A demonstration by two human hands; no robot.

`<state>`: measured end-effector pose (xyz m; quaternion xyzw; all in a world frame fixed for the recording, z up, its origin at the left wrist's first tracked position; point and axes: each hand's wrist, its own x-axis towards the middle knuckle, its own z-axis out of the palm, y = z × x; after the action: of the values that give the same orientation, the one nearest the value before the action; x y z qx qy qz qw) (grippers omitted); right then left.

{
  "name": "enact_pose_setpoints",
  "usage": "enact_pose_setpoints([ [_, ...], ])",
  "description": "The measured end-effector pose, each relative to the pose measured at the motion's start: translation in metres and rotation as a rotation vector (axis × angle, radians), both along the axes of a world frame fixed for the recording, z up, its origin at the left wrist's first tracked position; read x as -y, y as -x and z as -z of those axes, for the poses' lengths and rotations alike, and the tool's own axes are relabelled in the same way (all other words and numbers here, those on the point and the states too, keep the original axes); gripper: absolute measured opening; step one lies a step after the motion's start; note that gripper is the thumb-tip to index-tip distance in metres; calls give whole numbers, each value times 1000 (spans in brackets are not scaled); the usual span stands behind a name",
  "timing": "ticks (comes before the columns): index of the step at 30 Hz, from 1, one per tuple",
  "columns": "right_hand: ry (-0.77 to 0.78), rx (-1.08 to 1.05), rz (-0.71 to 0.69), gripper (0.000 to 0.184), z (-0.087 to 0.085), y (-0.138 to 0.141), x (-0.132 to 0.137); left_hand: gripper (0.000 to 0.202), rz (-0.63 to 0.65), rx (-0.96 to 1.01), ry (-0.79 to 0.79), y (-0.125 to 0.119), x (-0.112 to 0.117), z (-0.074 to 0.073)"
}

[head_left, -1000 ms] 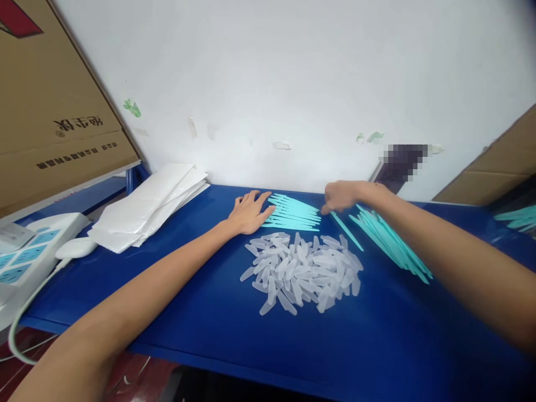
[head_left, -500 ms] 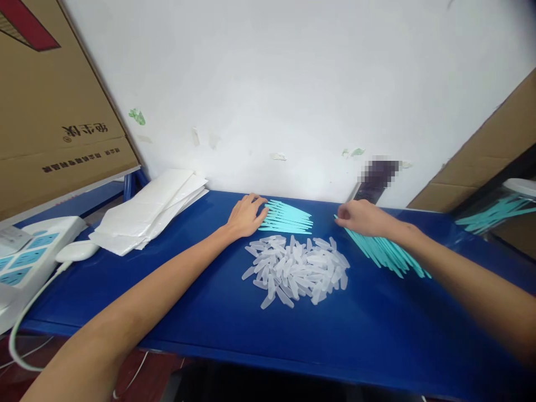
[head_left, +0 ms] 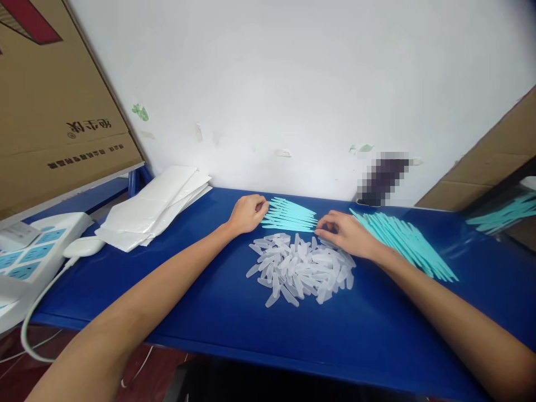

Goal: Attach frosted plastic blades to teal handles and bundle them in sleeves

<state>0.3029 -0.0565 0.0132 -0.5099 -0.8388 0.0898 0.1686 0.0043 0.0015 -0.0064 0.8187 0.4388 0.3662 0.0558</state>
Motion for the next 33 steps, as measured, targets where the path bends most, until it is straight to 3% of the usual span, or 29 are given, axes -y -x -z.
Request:
enact_pose_setpoints([
  [10, 142, 15, 65, 24, 1, 19, 1, 32, 201, 92, 83, 1, 12, -4],
  [15, 132, 52, 20, 23, 1, 17, 3, 27, 335, -102, 110, 5, 33, -21],
  [19, 91, -49, 1, 26, -12, 9, 7, 32, 322, -267, 141, 16, 49, -32],
  [23, 39, -193, 34, 29, -20, -8, 16, 35, 313, -396, 192, 22, 53, -31],
  [33, -46, -333, 46, 30, -6, -24, 32, 22, 319, -368, 301, 16, 49, -29],
])
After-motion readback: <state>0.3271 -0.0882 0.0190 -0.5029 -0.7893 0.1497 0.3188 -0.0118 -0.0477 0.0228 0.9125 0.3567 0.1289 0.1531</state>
